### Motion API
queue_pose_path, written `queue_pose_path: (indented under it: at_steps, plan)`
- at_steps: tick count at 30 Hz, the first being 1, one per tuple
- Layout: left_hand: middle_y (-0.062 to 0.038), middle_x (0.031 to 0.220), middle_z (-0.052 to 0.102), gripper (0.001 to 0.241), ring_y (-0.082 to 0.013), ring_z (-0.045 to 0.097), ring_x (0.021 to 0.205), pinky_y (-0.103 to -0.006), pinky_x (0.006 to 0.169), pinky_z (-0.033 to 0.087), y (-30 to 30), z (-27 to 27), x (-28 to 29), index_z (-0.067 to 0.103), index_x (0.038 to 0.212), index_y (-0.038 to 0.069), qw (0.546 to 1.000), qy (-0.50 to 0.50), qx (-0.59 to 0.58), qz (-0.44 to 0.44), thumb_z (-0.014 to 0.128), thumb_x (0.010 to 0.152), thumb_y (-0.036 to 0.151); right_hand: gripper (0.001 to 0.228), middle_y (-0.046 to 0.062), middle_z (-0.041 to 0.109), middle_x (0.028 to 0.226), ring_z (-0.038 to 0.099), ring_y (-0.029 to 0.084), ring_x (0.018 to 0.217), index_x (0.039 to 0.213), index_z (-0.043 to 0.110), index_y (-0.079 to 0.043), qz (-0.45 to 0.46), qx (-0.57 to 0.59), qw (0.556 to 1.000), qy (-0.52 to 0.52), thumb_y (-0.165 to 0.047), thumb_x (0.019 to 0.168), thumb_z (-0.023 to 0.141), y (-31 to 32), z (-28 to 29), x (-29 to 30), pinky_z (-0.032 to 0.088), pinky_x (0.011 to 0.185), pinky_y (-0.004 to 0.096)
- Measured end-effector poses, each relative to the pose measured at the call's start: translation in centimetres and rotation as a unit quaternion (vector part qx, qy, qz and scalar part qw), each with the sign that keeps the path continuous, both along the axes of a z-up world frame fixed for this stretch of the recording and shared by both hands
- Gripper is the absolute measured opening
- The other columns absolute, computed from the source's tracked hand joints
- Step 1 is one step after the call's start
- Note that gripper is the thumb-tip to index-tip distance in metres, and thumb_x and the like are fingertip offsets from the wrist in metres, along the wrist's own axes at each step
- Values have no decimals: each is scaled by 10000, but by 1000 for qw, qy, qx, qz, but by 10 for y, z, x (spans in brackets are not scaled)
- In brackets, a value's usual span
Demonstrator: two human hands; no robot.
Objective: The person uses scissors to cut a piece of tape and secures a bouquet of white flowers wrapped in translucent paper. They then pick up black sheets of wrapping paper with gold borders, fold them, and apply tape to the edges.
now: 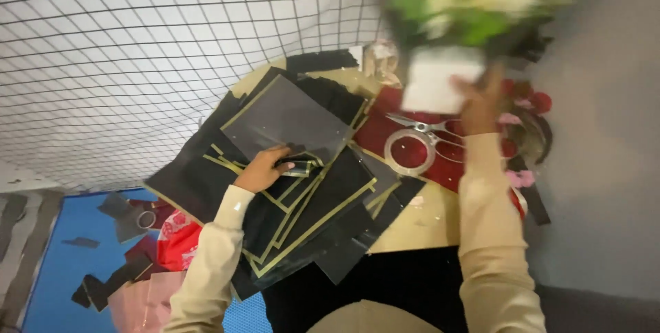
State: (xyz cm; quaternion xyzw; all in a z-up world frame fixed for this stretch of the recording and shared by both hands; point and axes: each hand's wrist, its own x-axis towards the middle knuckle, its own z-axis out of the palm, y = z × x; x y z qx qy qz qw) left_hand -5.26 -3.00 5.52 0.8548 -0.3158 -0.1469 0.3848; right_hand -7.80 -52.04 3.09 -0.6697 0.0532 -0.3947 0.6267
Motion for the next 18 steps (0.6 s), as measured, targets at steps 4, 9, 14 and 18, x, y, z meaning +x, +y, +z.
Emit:
queue_pose_path:
  at_steps: [4,9,14,18]
  plan:
    - [-295,1338,617,403,-471,527,1301,-662,1146,309,-24,-4,-7,612,1327,-56,1000,-1,0,-26,623,1002,181,964,196,279,1674,192,343,1554,1625,214,-164,-16,61,998,-20,-68,996,938,-54,12,-42,30,1258,510]
    - [-210,1458,559,429,-419,436,1409,-743,1156,93,-52,-30,4,578,1405,47,997,-14,57,-55,568,1033,259,878,152,415,1582,523,389,1366,1610,269,-195,31,63,994,79,-254,1019,916,-97,-17,-66,585,973,587]
    - [1,1305,668,110,-279,626,1172,-737,1128,161,-72,-59,29,590,1084,124,991,-84,26,-101,565,985,165,545,75,580,1293,617,216,1062,1447,454,-118,-40,74,991,102,-176,958,686,-68,26,-87,526,810,316]
    - [12,1357,635,102,-258,580,1230,-690,1160,129,-76,-56,41,606,1044,115,987,-102,3,-124,577,951,82,536,88,591,1319,620,234,1110,1423,491,-97,-39,58,986,153,-272,967,711,-72,12,-83,523,868,340]
